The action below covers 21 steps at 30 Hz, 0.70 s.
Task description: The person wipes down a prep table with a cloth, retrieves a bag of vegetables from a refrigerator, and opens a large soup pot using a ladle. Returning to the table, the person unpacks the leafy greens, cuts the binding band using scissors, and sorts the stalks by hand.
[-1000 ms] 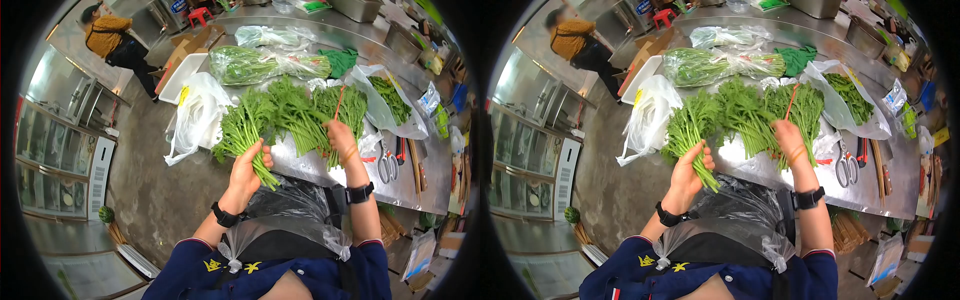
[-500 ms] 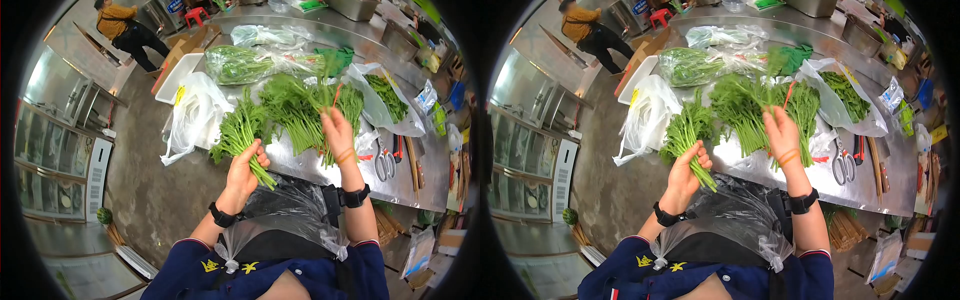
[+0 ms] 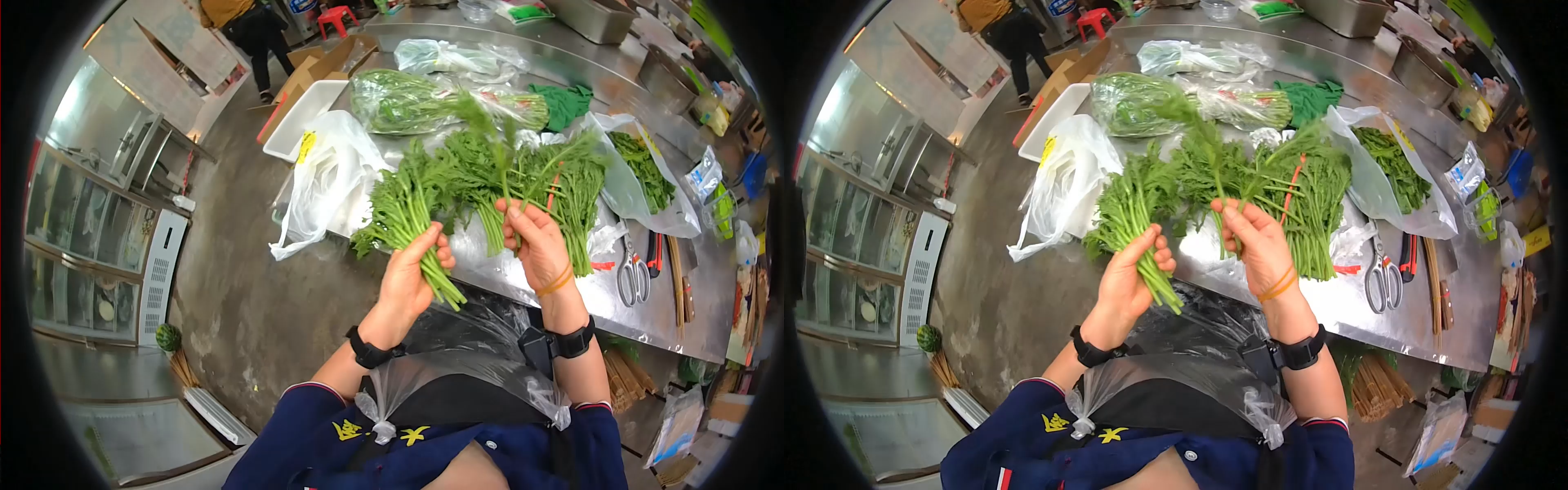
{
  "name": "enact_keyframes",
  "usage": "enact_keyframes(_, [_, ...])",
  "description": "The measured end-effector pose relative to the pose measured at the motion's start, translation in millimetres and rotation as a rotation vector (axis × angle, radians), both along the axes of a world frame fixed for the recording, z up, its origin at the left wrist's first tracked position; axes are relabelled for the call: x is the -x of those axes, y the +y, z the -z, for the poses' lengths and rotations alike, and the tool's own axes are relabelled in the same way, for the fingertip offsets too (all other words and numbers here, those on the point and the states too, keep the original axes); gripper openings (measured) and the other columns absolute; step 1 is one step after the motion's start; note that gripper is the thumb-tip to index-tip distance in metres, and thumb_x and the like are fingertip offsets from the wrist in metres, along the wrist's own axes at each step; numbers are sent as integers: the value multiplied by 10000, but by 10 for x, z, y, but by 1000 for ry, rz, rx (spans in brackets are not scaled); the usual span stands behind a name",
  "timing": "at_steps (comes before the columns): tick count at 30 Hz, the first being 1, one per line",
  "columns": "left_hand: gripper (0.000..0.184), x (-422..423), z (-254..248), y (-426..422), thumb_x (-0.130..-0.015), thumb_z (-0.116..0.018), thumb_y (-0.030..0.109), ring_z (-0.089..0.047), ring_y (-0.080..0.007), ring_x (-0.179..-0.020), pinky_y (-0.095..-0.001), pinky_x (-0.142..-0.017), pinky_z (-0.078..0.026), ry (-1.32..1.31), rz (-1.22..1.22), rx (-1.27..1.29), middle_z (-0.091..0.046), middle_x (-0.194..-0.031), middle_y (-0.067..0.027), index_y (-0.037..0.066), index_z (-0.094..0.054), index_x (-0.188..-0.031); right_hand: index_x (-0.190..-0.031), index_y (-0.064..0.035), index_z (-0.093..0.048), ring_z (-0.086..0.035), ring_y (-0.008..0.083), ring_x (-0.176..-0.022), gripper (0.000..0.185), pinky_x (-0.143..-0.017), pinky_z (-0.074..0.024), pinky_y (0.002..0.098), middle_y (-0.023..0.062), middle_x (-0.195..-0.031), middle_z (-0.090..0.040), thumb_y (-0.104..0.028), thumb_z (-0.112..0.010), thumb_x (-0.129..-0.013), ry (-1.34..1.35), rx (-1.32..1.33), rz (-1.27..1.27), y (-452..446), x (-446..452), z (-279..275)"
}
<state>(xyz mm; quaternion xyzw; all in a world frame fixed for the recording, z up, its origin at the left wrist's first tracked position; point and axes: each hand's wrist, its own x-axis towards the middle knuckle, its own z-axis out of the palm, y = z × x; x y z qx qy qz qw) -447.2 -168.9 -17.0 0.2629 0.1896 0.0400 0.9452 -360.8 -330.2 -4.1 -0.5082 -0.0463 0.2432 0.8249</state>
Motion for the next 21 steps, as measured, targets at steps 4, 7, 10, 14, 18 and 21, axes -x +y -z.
enact_keyframes(4, [171,-41,-36,-50,-835,-565,129,-487,-115,-630,-256,-571,-411,4,39,-18,-523,-767,-48,21,-515,-958,-987,-27,-562,-475,54,-643,205,-552,-366,171,-10,-736,-527,-151,-580,-825,25,-90,-28,201,126,23])
enact_keyframes(7, [185,-33,-37,-78,-835,-566,131,-499,-116,-638,-256,-582,-424,3,36,-19,-533,-775,-47,18,-522,-975,-992,-23,-525,-527,74,-664,213,-550,-382,178,16,-754,-574,-127,-588,-816,35,-148,-18,265,193,77])
enact_keyframes(10, [182,-36,-42,-68,-833,-571,138,-510,-111,-642,-245,-586,-433,-24,21,-62,-547,-777,-38,21,-540,-969,-987,-17,-536,-590,97,-675,209,-538,-395,184,50,-799,-629,-132,-586,-819,-84,42,-191,284,249,75])
enact_keyframes(14, [156,-4,-55,-42,-829,-581,151,-524,-102,-649,-226,-578,-438,-38,33,-147,-565,-781,-21,29,-567,-926,-998,-2,-548,-569,68,-656,207,-534,-402,164,34,-786,-625,-141,-553,-845,-153,118,-239,297,284,51])
enact_keyframes(18, [159,-24,23,28,-824,-586,160,-536,-124,-655,-248,-583,-449,-9,49,-234,-572,-785,-41,27,-564,-907,-1003,-3,-551,-555,55,-660,219,-546,-416,174,40,-781,-618,-175,-512,-872,-254,94,-303,252,246,8])
enact_keyframes(21, [146,-48,-45,-3,-829,-577,168,-540,-146,-662,-288,-596,-458,34,-11,-243,-569,-767,-48,34,-563,-886,-1007,-3,-537,-551,82,-674,264,-575,-432,218,65,-755,-596,-229,-453,-901,-286,477,-91,204,225,-97])
